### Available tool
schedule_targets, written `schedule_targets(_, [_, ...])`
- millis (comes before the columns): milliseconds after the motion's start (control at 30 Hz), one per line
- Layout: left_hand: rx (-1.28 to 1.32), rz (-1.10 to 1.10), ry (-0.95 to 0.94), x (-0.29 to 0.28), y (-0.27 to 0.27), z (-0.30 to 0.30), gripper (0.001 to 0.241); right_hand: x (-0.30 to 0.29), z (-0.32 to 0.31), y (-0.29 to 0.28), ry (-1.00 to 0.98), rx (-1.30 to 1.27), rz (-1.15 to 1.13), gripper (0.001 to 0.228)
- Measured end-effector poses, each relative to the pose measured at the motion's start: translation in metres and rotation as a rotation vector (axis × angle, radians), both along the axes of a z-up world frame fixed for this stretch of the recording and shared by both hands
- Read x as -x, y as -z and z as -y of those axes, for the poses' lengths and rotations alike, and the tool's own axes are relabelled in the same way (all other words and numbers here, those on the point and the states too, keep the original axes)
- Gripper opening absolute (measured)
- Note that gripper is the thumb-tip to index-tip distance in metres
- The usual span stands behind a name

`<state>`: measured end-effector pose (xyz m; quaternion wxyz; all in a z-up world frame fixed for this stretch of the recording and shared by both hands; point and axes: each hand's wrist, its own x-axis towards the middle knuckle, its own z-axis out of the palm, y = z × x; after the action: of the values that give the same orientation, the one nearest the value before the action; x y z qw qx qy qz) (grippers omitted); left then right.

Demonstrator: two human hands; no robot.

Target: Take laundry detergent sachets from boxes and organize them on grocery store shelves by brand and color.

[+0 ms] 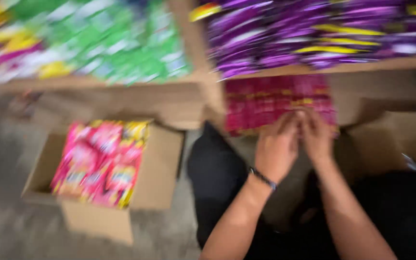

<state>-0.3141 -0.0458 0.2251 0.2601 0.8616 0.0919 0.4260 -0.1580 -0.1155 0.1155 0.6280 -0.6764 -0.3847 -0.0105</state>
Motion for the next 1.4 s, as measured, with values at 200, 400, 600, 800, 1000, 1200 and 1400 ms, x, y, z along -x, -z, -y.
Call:
schedule_targets(200, [0.207,0.174,-0.176,0.141,-0.058,-0.013,0.024,0.082,-0.013,-0.084,-0.261,-0.170,-0.202,0.020])
schedule_targets(400, [0.331,0.181,-0.338,0.185,-0.019,-0.022,0.020,0.188,-0.030,-0.157,-0.356,-0.009,0.242,0.016])
schedule_targets(600, [0.505,0.132,-0.632,0.258,0.083,-0.138,0.031,0.248,-0.076,-0.159,-0.703,0.074,0.183,0.024])
schedule_targets(800, [0.410,-0.382,-1.174,0.362,0.263,-0.270,0.053,0.291,-0.130,-0.118,-0.933,0.486,0.636,0.023])
schedule_targets(1000, [0.247,-0.701,-1.295,0.343,0.261,-0.250,0.060,0.280,-0.171,-0.018,-0.878,0.782,0.719,0.017])
schedule_targets(1200, [0.289,-0.816,-1.327,0.337,0.280,-0.256,0.043,0.273,-0.171,-0.004,-0.809,0.826,0.611,0.017])
schedule_targets(1400, [0.215,-0.800,-1.297,0.334,0.296,-0.244,0.043,0.267,-0.165,0.015,-0.787,0.758,0.645,0.013])
